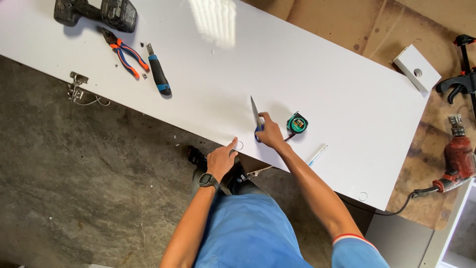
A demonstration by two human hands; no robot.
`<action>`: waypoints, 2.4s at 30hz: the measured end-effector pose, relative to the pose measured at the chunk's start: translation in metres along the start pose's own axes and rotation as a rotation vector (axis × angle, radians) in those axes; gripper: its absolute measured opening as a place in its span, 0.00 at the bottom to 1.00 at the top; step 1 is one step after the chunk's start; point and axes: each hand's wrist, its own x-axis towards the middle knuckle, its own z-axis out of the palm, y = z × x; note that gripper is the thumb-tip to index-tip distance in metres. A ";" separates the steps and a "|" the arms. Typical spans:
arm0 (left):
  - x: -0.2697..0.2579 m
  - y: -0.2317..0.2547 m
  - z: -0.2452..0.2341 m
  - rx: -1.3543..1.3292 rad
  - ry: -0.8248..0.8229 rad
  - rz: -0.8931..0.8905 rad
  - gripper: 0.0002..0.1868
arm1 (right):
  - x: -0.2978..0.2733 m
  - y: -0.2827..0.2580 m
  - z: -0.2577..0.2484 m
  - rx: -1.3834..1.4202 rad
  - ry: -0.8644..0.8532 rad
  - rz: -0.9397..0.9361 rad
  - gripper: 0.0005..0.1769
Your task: Installing hinges onto a white cabinet door using a drill and applying screw covers.
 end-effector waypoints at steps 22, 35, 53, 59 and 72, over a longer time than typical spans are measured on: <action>0.011 -0.010 0.011 0.045 0.012 -0.048 0.22 | -0.085 -0.058 0.000 -0.117 -0.422 0.324 0.28; 0.007 -0.021 0.007 0.070 -0.020 0.045 0.17 | -0.079 -0.043 0.022 -0.103 -0.458 0.366 0.17; -0.004 0.027 0.014 0.040 0.074 -0.152 0.19 | -0.086 0.015 0.020 0.254 -0.631 0.231 0.20; 0.000 0.029 0.034 0.011 0.125 -0.282 0.14 | -0.100 0.043 0.054 -0.005 -0.483 -0.077 0.26; -0.009 0.048 0.034 0.075 0.157 -0.369 0.27 | -0.077 0.036 0.053 0.588 -0.581 0.268 0.14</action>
